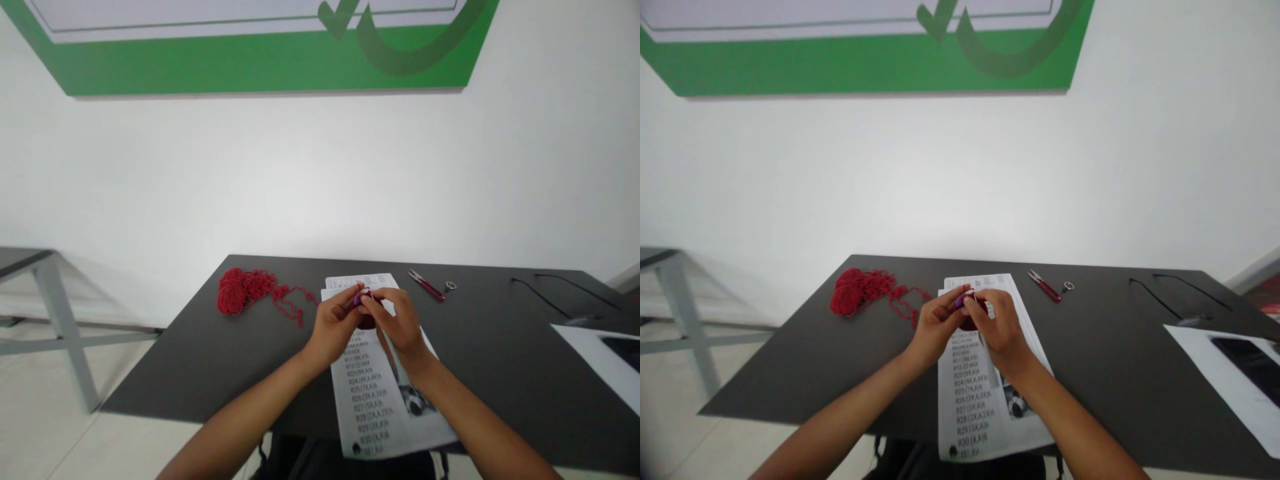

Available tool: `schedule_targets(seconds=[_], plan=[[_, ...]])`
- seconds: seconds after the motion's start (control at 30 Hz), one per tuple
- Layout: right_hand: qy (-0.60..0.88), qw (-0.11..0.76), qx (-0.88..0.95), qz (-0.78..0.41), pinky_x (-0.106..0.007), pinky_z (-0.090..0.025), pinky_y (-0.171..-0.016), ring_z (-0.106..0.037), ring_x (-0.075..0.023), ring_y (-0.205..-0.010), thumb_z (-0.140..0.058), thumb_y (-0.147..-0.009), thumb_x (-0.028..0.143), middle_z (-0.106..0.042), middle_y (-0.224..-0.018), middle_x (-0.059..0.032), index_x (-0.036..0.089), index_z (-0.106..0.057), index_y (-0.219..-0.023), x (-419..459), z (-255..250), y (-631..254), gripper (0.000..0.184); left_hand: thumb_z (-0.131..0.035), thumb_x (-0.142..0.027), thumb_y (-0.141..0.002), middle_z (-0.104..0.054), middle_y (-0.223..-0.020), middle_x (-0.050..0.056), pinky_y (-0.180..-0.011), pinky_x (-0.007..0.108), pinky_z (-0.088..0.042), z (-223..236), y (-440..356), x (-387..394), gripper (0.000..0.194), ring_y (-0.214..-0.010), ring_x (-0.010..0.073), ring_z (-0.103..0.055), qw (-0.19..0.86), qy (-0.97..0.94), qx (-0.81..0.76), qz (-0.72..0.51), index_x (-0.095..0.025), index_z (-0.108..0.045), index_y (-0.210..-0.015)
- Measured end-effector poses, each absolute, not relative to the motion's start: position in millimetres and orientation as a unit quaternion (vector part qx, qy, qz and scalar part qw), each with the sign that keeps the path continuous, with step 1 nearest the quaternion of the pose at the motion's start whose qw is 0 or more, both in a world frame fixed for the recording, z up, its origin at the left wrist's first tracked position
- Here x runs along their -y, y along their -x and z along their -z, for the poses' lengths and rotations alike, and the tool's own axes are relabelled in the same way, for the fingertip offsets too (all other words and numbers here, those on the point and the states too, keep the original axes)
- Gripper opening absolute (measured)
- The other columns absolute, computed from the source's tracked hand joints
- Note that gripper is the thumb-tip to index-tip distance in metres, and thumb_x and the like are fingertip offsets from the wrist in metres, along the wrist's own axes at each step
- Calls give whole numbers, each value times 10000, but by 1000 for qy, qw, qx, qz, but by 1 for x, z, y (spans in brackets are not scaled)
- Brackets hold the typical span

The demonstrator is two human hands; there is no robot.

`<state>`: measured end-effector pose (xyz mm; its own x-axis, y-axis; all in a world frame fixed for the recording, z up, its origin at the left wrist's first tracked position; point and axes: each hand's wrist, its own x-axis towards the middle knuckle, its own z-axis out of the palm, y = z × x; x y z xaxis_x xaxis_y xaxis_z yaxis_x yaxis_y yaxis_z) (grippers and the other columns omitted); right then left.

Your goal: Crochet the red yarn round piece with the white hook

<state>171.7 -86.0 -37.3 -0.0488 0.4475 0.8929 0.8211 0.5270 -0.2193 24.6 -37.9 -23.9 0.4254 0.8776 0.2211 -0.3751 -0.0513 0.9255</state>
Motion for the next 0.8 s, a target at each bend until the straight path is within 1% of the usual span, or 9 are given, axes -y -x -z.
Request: schedule_targets(seconds=[0.07, 0.13, 0.2, 0.27, 0.37, 0.43, 0.57, 0.67, 0.8], plan=[[454, 552, 683, 150, -387, -595, -845, -662, -211, -999, -628, -955, 193, -676, -1089, -55, 311, -705, -1162, 86, 34, -170, 250, -851, -382, -749, -804, -999, 94, -761, 325, -614, 24, -25, 36, 469, -817, 203, -745, 686, -508, -218, -474, -171, -760, -1159], [449, 589, 667, 78, -343, -599, -792, -683, -189, -954, -593, -980, 219, -682, -1075, -50, 297, -731, -1080, 87, 28, -167, 188, -864, -401, -734, -802, -1000, 90, -814, 315, -596, 23, -24, 32, 430, -848, 192, -739, 686, -493, -212, -491, -176, -783, -1091], [424, 616, 664, -14, -337, -600, -821, -701, -185, -938, -608, -977, 256, -708, -1024, -44, 270, -736, -1002, 88, 20, -165, 131, -888, -409, -699, -800, -979, 85, -819, 305, -583, 21, -21, 29, 424, -845, 186, -730, 667, -502, -215, -507, -175, -795, -1040], [405, 638, 647, -95, -321, -604, -804, -713, -184, -897, -684, -929, 284, -725, -961, -37, 245, -714, -915, 89, 12, -165, 52, -905, -410, -669, -795, -936, 86, -772, 292, -577, 18, -17, 27, 437, -798, 181, -716, 645, -526, -220, -509, -165, -800, -1015], [399, 648, 626, -173, -286, -604, -720, -724, -181, -842, -751, -876, 327, -737, -923, -36, 229, -681, -821, 90, 6, -168, 133, -901, -424, -666, -775, -841, 75, -667, 261, -549, 15, -11, 25, 481, -698, 157, -675, 628, -553, -217, -502, -151, -794, -1048], [393, 642, 631, -189, -295, -612, -754, -735, -187, -877, -739, -888, 341, -754, -955, -40, 233, -694, -823, 91, 5, -171, 134, -902, -432, -661, -757, -801, 62, -626, 244, -525, 14, -9, 24, 516, -655, 139, -647, 631, -555, -206, -502, -149, -786, -1077], [388, 626, 648, -195, -326, -615, -879, -748, -197, -1000, -688, -935, 342, -779, -1079, -32, 268, -747, -927, 93, 7, -176, 95, -910, -430, -651, -744, -777, 52, -603, 234, -507, 13, -6, 21, 531, -616, 120, -620, 649, -546, -182, -497, -157, -777, -1088], [385, 617, 657, -197, -335, -623, -880, -755, -209, -1029, -660, -953, 383, -785, -1118, -29, 284, -759, -957, 95, 5, -177, 140, -910, -408, -662, -760, -809, 61, -626, 235, -516, 9, -3, 20, 506, -643, 126, -642, 669, -541, -166, -482, -169, -778, -1088], [386, 613, 659, -201, -378, -629, -893, -760, -235, -1032, -642, -955, 445, -791, -1116, -43, 271, -757, -926, 98, 4, -178, 210, -925, -409, -638, -782, -878, 83, -669, 254, -536, 3, 0, 21, 508, -705, 153, -685, 691, -528, -157, -468, -171, -786, -1065]])
